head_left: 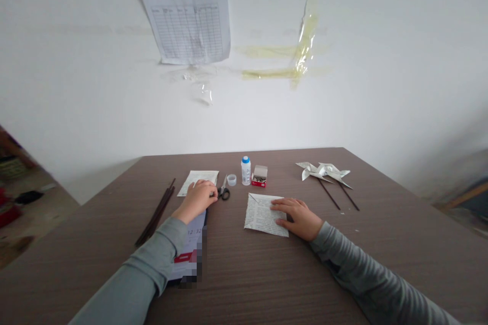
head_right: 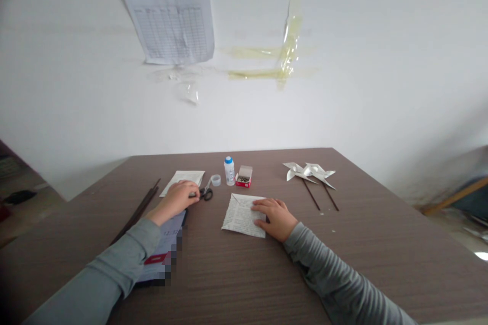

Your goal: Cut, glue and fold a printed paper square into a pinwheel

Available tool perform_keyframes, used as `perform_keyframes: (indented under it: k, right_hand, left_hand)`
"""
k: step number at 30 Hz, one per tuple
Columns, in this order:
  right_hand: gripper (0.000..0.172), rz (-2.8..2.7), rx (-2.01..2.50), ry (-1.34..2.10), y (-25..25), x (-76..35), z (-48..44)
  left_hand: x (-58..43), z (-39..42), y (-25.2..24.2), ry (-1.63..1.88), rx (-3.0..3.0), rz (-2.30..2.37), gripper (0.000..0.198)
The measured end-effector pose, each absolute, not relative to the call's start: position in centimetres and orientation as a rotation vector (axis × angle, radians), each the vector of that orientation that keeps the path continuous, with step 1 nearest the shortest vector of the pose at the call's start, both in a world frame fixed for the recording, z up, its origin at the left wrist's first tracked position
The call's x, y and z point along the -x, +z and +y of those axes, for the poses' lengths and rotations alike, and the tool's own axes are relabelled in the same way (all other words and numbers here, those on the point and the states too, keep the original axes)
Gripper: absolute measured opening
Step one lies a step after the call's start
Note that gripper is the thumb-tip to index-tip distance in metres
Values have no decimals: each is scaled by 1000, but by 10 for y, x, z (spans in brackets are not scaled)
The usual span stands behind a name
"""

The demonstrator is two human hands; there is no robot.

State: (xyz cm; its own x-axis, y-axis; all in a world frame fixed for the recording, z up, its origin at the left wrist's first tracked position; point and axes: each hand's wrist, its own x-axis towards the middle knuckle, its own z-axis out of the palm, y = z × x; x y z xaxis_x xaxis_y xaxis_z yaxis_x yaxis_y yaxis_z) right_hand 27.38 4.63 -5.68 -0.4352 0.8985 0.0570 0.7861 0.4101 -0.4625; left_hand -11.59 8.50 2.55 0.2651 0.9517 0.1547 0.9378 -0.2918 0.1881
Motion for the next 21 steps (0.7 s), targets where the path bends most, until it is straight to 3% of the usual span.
perform_keyframes:
  k: [15, 21]
  right_hand:
    - [53, -2407, 1415, 567, -46, -275, 42]
    - [51, -2440, 1357, 563, -35, -267, 32]
  left_hand:
    - [95, 68, 30, 300, -2479, 1843, 14]
    - [54, 18, 10, 308, -2603, 1608, 42]
